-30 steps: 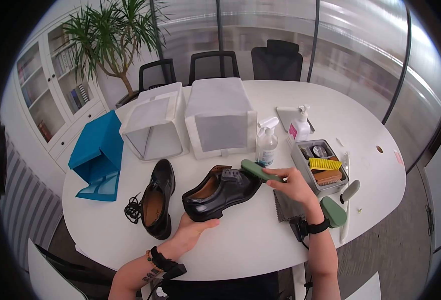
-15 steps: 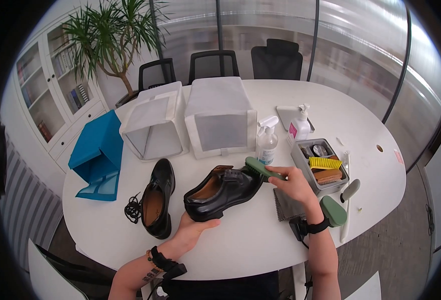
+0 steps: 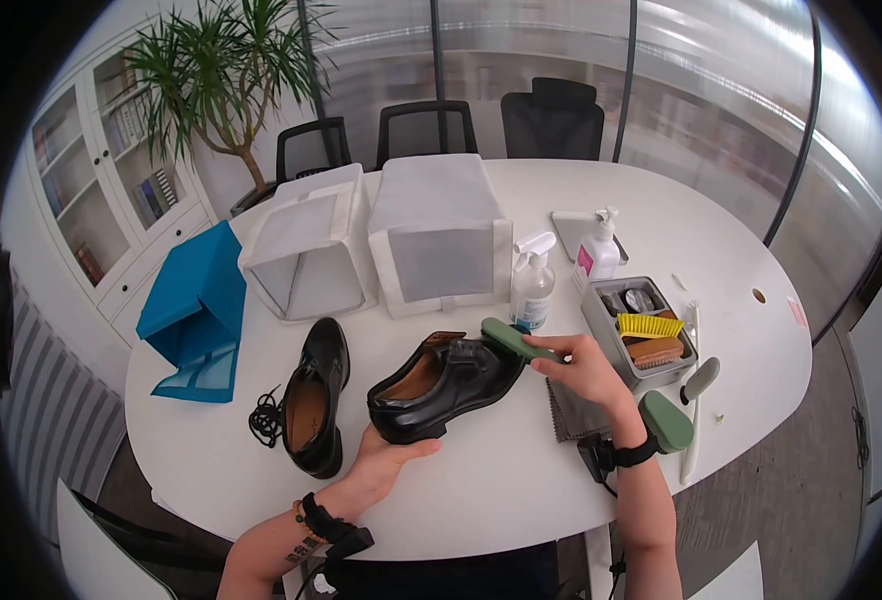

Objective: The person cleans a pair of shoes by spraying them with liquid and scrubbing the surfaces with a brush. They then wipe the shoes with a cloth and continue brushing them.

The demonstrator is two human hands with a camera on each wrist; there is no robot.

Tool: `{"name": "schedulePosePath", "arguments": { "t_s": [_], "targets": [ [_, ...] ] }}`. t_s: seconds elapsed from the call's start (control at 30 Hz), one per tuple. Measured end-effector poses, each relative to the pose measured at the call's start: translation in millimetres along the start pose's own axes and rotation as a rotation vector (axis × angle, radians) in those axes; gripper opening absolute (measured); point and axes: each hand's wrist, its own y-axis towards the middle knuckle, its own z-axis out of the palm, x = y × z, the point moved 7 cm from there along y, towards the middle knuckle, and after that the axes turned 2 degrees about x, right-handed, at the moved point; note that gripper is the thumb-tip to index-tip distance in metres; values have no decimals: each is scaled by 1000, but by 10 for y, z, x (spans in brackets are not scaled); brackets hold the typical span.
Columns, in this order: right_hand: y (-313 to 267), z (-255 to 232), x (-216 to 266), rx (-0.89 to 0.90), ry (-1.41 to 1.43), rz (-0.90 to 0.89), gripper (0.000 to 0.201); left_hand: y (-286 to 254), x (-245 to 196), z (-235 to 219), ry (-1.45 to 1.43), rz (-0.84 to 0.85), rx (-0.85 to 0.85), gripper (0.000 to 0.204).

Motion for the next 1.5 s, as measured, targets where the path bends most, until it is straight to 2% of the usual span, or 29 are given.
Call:
{"name": "schedulePosePath", "arguments": {
  "t_s": [0.07,0.17,0.27,0.33,0.47,0.53,0.57,0.63,0.77,0.83,0.87,0.97,1.03,1.07,1.27,1.33,1.47,1.5],
  "targets": [
    [1,48,-14,60,57,18,41,0,3,2,-14,-9,1,77],
    [7,-11,-46,-44,-23,-14,40,5,-2,3,-29,15,5,76],
    [-19,-79,-39,-90,-175,84,39,-5,-14,14,-15,5,2,75],
    [-5,27,5,54,31,-19,40,3,-3,6,-14,-1,-3,75],
    [-6,42,-36,39,59,25,40,8,16,-8,-12,-22,-16,74],
    [2,-47,-126,-92,-88,40,39,5,11,-2,-15,-12,-7,74],
    [2,-53,-127,-92,-89,40,39,4,3,5,-18,-1,2,74],
    [1,-14,-31,-22,-89,-71,39,8,8,1,-20,-3,1,74],
    [-9,80,-11,75,114,16,40,6,20,-3,-31,-29,-3,74],
    [8,-16,-85,-82,-43,-18,41,3,16,1,-38,-22,3,74],
    [5,-26,-94,-82,-43,-18,41,2,10,6,-46,-13,10,74],
    [-2,-40,-39,-65,-102,-19,43,7,3,13,-42,-10,16,74],
    [-13,88,13,104,122,17,44,3,-2,12,-37,-17,9,75],
    [-12,92,15,104,122,17,44,1,0,9,-32,-25,1,75],
    [-9,-44,-75,-84,-167,51,45,10,10,-2,-31,-4,3,75],
    [-13,51,55,39,-26,-142,46,13,7,0,-34,-4,5,75],
    [-19,91,21,110,77,-38,47,8,5,1,-32,-24,0,77],
    [-21,34,16,26,-36,-29,47,4,5,1,-32,-24,0,77]
  ]
}}
